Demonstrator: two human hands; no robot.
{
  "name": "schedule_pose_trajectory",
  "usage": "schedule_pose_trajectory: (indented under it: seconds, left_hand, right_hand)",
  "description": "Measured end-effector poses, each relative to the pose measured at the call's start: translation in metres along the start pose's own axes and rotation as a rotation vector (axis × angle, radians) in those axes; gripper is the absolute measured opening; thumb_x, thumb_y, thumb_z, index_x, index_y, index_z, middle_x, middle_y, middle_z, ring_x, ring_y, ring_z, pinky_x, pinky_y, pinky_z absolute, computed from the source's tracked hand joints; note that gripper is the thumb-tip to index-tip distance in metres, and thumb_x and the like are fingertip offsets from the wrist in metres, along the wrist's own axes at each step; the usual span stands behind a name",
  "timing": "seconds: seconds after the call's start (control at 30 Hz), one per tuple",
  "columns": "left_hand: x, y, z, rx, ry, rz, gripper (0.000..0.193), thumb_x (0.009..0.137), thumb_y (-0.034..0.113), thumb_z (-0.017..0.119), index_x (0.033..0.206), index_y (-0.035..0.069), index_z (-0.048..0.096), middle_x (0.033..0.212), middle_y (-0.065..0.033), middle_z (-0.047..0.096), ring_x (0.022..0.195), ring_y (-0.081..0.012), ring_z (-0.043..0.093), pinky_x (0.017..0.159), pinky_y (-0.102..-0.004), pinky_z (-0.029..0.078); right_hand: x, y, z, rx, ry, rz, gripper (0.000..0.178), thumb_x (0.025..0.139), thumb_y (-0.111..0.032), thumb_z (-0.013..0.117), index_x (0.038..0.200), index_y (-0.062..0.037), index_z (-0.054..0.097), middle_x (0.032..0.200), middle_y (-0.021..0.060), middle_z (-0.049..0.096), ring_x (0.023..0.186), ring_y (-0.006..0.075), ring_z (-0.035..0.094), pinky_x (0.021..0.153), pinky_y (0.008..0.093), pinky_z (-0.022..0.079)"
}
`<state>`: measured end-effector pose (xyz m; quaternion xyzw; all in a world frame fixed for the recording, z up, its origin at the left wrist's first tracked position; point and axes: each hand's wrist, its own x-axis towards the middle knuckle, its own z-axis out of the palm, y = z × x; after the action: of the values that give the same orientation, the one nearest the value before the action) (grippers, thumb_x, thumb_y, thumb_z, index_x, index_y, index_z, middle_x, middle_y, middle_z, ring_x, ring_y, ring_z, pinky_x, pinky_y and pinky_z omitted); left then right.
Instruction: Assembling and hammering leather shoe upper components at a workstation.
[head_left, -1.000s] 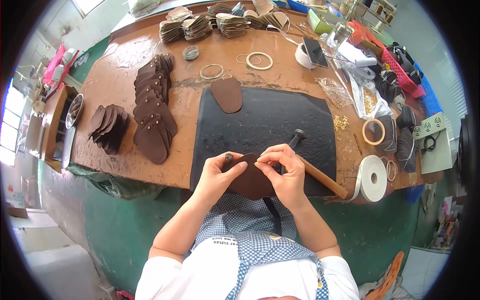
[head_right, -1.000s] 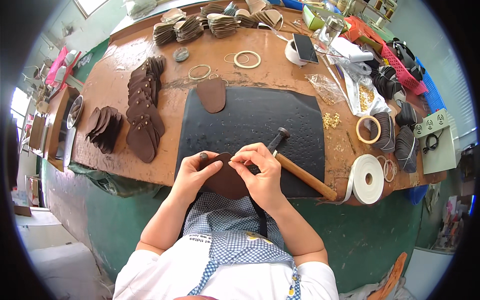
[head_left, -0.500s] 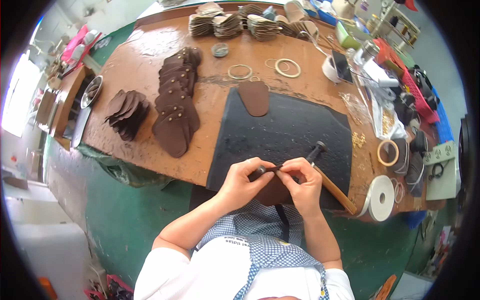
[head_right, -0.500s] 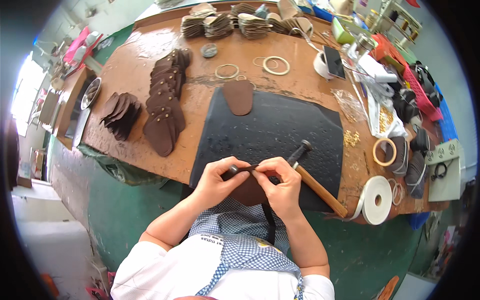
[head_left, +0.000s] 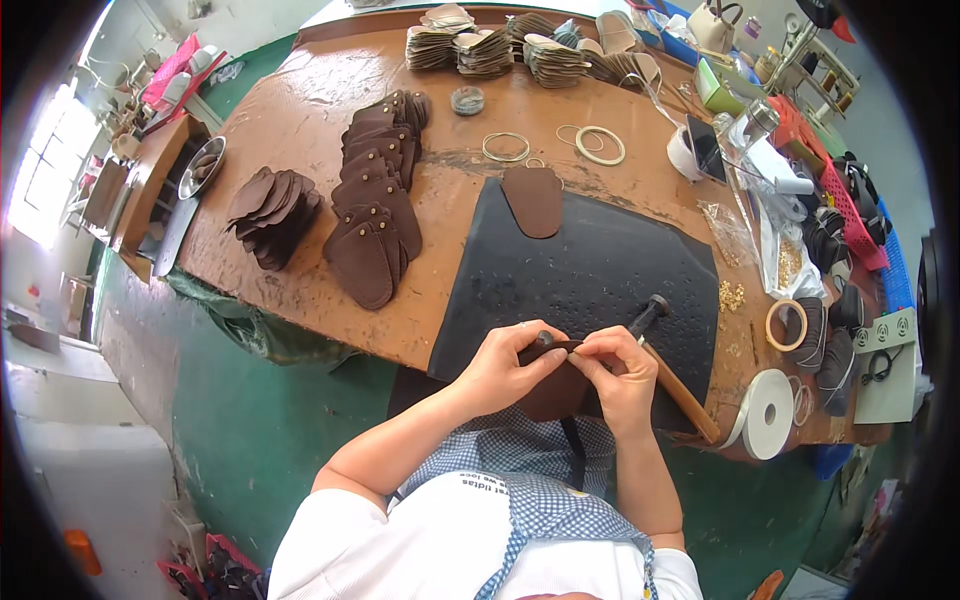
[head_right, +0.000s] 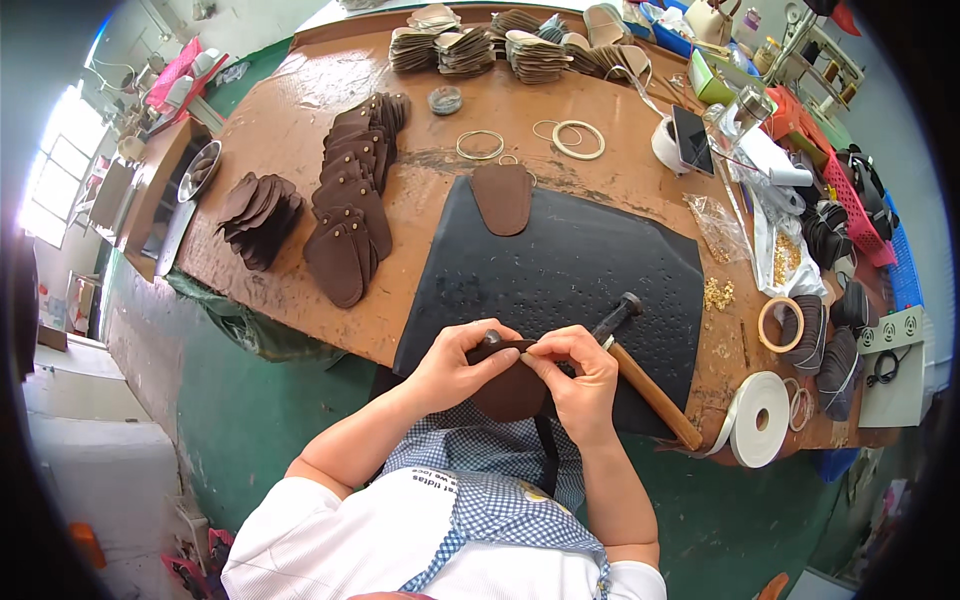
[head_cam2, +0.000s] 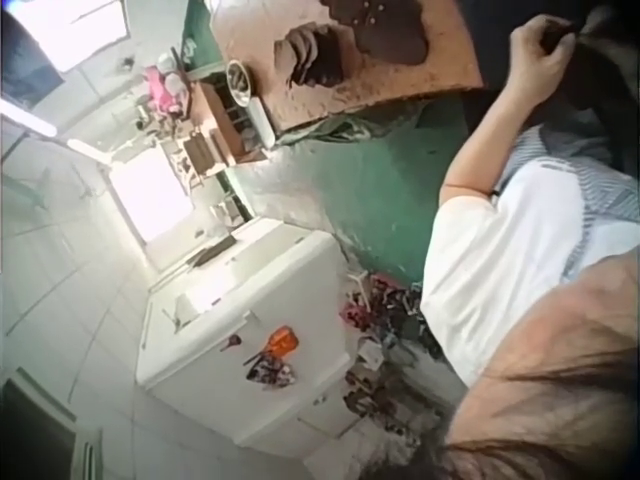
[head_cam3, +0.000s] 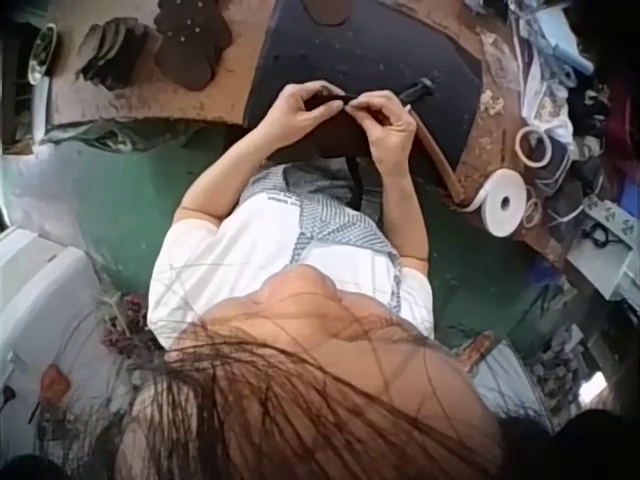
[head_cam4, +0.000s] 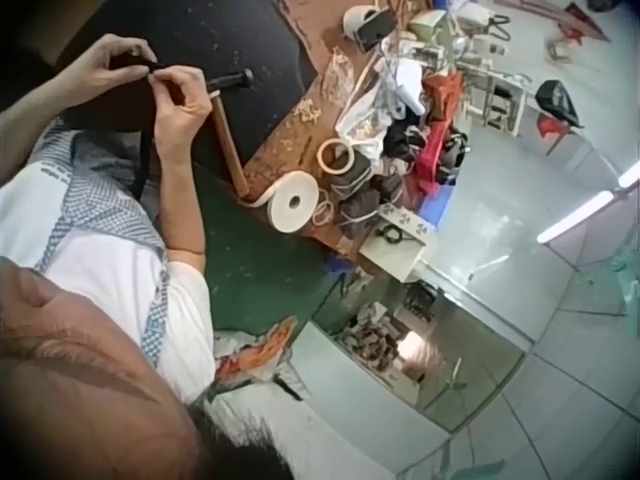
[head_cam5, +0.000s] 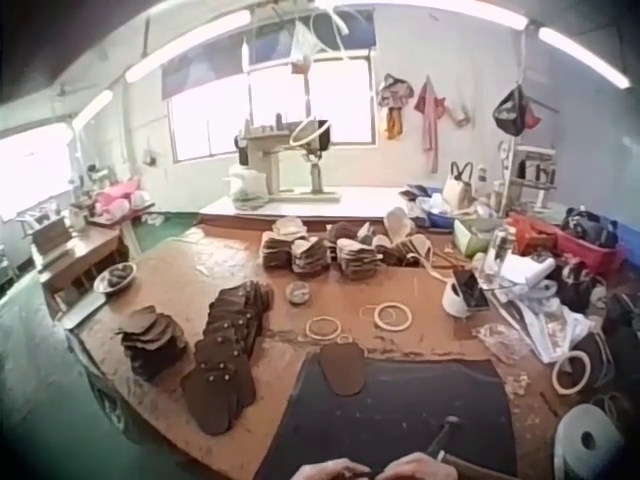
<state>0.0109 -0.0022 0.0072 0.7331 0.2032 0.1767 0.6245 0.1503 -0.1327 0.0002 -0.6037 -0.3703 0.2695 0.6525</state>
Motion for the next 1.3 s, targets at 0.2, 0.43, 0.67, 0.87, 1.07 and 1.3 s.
schedule_pose_trajectory:
  seconds: [0.2,0.43,0.67,0.87,1.07,1.3]
  left_hand:
    - [0.000,0.004,-0.002,0.155,0.004,0.160,0.017,0.092,0.006,0.069,0.107,0.000,0.069,0.090,-0.0100,0.068,0.080,-0.0185,0.068,0.070,-0.0289,0.053]
    - [-0.006,0.004,0.005,0.142,0.045,0.103,0.014,0.091,0.005,0.069,0.104,0.001,0.070,0.089,-0.0095,0.071,0.077,-0.0151,0.068,0.069,-0.0275,0.053]
    - [-0.006,0.012,0.006,0.026,0.021,0.039,0.013,0.090,0.007,0.071,0.103,0.002,0.071,0.086,-0.0064,0.072,0.078,-0.0091,0.066,0.072,-0.0252,0.053]
    - [-0.008,0.004,0.005,-0.182,0.058,-0.196,0.014,0.093,0.011,0.070,0.101,-0.001,0.070,0.088,0.0004,0.069,0.084,-0.0058,0.061,0.076,-0.0227,0.051]
    - [-0.007,-0.002,0.010,-0.248,0.086,-0.291,0.015,0.092,0.011,0.072,0.101,0.000,0.070,0.088,0.0011,0.069,0.082,-0.0057,0.061,0.073,-0.0214,0.050]
    - [-0.007,-0.003,0.011,-0.203,0.072,-0.291,0.016,0.090,0.014,0.074,0.099,0.001,0.071,0.086,0.0007,0.069,0.080,-0.0060,0.061,0.072,-0.0222,0.050]
  right_hand:
    - [-0.001,-0.004,0.004,0.153,0.057,0.153,0.015,0.084,0.008,0.075,0.094,-0.0010,0.068,0.093,0.0024,0.066,0.085,0.0102,0.064,0.079,0.0239,0.054]
    - [-0.004,-0.002,-0.003,0.050,-0.029,0.030,0.018,0.084,0.009,0.074,0.096,-0.0008,0.066,0.096,0.0027,0.064,0.088,0.0084,0.062,0.080,0.0229,0.052]
    - [-0.007,-0.008,-0.003,0.088,-0.043,0.053,0.015,0.084,0.011,0.070,0.093,-0.0001,0.063,0.094,0.0030,0.064,0.086,0.0089,0.062,0.079,0.0241,0.052]
    - [-0.008,-0.009,0.006,0.097,0.043,0.252,0.011,0.087,0.003,0.074,0.095,-0.0010,0.068,0.084,0.0002,0.070,0.078,0.0059,0.065,0.072,0.0213,0.053]
    - [-0.006,-0.007,-0.004,0.179,0.009,0.342,0.013,0.088,0.005,0.072,0.099,-0.0017,0.068,0.090,0.0012,0.070,0.082,0.0073,0.065,0.076,0.0218,0.054]
    - [-0.007,-0.001,-0.008,0.252,-0.014,0.352,0.011,0.090,0.003,0.071,0.100,-0.0012,0.068,0.091,0.0016,0.070,0.084,0.0076,0.066,0.079,0.0225,0.054]
